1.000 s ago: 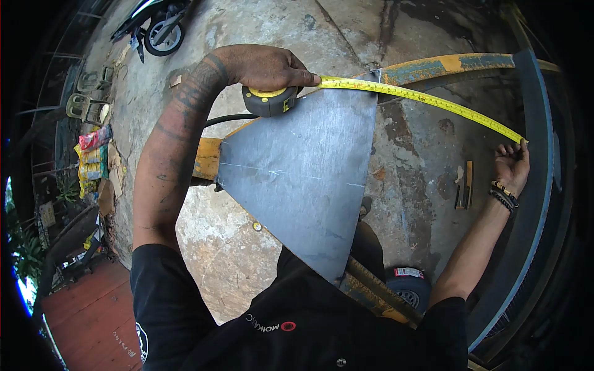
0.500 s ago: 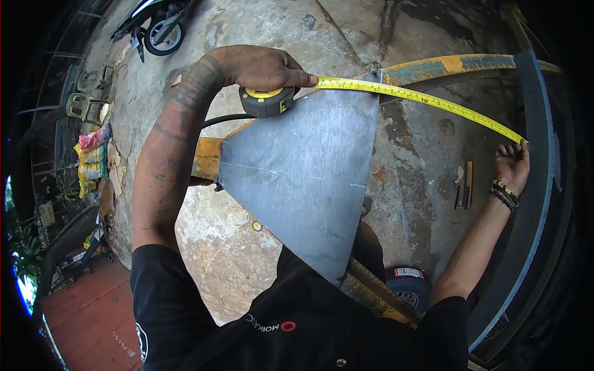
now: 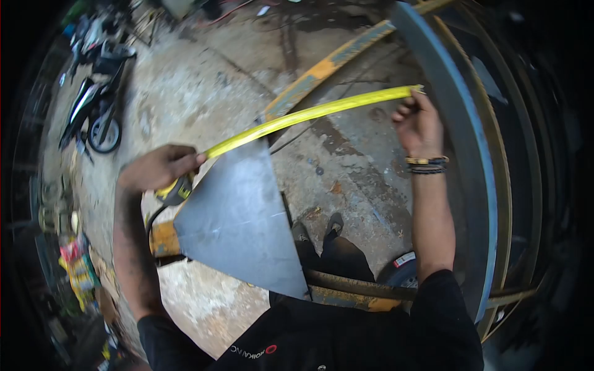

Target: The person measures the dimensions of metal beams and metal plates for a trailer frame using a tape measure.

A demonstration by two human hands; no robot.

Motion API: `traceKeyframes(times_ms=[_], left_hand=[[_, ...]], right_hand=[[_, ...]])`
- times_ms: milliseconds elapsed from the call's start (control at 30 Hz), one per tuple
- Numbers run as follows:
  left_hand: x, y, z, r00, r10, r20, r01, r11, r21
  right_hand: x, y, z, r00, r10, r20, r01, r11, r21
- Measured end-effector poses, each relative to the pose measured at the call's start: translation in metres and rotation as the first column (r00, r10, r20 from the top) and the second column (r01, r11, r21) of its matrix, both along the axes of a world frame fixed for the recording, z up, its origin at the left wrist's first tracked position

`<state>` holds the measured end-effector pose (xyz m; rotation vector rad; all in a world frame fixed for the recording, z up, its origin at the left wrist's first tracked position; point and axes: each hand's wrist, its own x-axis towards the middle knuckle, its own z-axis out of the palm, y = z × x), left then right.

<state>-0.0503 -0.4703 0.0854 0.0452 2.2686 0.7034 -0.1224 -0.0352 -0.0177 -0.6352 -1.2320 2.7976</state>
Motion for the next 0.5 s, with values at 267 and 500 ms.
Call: traceKeyframes(times_ms=[267, 500], left_hand=[[0.067, 0.062, 0.03, 0.959, 0.223, -0.176, -0.153, 0.928, 0.341], [0.11, 0.139, 0.028, 0.993, -0.01, -0.121, 0.063, 0.895, 0.442]], right_hand=[[0.124, -0.082, 0.089, 0.797, 0.564, -0.215, -0.441, 0.787, 0.431], [0.295, -0.045, 0.12, 0.713, 0.696, -0.093, -0.296, 0.418, 0.859]])
